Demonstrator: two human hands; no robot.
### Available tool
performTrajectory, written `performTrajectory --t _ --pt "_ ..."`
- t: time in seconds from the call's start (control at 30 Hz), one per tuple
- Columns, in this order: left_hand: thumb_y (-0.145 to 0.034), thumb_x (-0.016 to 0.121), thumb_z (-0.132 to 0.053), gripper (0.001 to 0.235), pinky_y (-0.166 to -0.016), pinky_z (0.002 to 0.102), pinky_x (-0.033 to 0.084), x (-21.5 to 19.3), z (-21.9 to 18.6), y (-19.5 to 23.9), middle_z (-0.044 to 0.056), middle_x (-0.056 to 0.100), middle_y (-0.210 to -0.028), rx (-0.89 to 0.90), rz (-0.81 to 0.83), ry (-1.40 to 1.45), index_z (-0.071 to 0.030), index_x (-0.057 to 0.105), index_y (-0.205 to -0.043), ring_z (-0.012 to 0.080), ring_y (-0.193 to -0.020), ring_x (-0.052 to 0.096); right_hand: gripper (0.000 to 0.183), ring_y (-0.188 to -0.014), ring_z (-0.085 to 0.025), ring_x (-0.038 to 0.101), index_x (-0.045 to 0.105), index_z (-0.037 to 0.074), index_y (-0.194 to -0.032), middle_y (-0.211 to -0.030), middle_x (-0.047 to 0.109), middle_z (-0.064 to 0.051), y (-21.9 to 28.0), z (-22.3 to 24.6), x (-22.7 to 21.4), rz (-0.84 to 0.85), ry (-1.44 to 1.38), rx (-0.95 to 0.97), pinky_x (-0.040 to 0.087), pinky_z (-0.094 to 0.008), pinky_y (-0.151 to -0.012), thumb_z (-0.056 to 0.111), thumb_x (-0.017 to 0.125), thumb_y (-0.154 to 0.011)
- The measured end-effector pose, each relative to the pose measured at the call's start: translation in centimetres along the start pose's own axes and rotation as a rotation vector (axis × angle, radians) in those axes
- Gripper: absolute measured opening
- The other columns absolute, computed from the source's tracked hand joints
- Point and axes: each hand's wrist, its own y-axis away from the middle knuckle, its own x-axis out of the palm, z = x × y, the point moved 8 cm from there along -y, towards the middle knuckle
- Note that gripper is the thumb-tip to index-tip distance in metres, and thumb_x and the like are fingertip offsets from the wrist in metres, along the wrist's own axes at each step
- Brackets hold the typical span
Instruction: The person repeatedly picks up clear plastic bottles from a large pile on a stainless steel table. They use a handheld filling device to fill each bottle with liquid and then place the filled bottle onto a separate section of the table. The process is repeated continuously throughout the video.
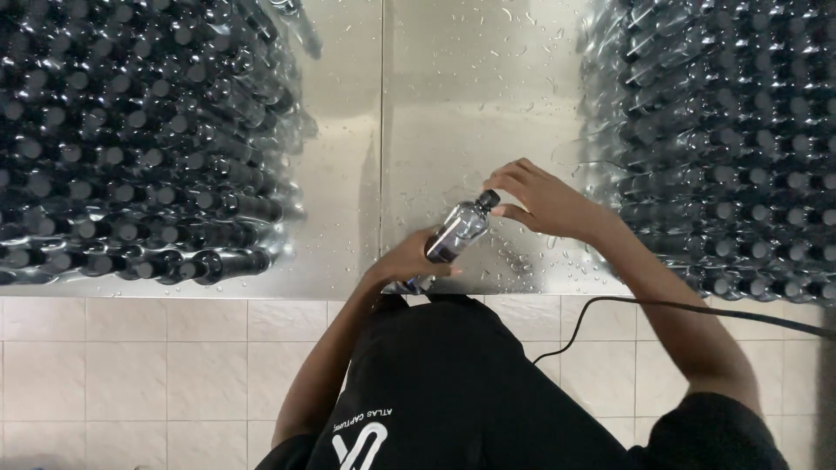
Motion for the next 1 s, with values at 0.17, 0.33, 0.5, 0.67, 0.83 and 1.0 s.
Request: performTrajectory --t 0.17,0.33,0.5,0.67,0.83,1.0 --pt "-0.076 0.093 -0.047 0.072 -0.101 0.053 0.056 -1.6 -2.2 2.7 0.021 0.079 -0.116 -0.104 0.060 -0.233 -0.006 0.068 -0.129 0.0416 -0.115 0.073 0.065 -0.110 -0.035 0.064 0.062 0.006 -0.104 -0.097 0.062 -0.014 -1.3 -0.7 3.9 0.128 0.123 0.011 0.053 -0.048 -0.101 0.061 0.030 -0.116" --pt "-0.081 0.090 -0.048 0.076 -0.100 0.056 0.056 -4.2 -1.1 4.5 0.022 0.078 -0.117 -0.157 0.018 -0.466 -0.009 0.063 -0.140 0.0466 -0.116 0.074 0.084 -0.050 -0.021 0.054 0.059 0.014 -0.056 -0.051 0.054 -0.004 -2.1 -3.9 8.3 0.009 -0.403 0.573 0.047 -0.037 -0.056 0.072 0.038 -0.112" --pt "-0.076 0.093 -0.051 0.074 -0.099 0.052 0.057 -6.1 2.4 6.1 0.021 0.080 -0.116 -0.151 0.087 -0.342 -0.008 0.068 -0.131 0.0432 -0.116 0.075 0.080 -0.126 -0.038 0.069 0.053 0.007 -0.153 -0.122 0.070 -0.022 -4.0 5.2 4.8 0.091 0.302 0.154 0.055 -0.052 -0.110 0.071 0.029 -0.111" --pt "-0.075 0.093 -0.044 0.069 -0.098 0.051 0.057 -7.7 1.0 8.6 0.018 0.081 -0.113 -0.164 0.204 -0.229 -0.005 0.072 -0.127 0.0373 -0.110 0.075 0.055 -0.116 -0.032 0.061 0.057 0.009 -0.119 -0.108 0.058 -0.011 -4.4 4.9 9.2 -0.129 0.692 -0.360 0.055 -0.043 -0.099 0.057 0.032 -0.116" --pt "-0.076 0.095 -0.035 0.055 -0.093 0.041 0.061 -8.8 0.6 9.4 0.011 0.084 -0.104 -0.178 0.209 -0.096 -0.005 0.075 -0.118 0.0250 -0.101 0.077 0.056 -0.080 -0.026 0.067 0.053 0.015 -0.083 -0.072 0.054 -0.002 -6.4 5.1 8.4 -0.252 0.159 -0.010 0.057 -0.037 -0.080 0.047 0.024 -0.120" --pt "-0.086 0.096 -0.022 0.040 -0.065 0.037 0.068 -7.4 -0.5 9.5 0.016 0.079 -0.080 -0.241 0.427 0.288 0.002 0.072 -0.109 0.0238 -0.074 0.080 0.061 -0.083 -0.031 0.075 0.060 0.016 -0.109 -0.083 0.065 -0.008 -5.6 6.4 6.7 -0.195 0.251 0.154 0.062 -0.046 -0.082 0.061 0.020 -0.116"
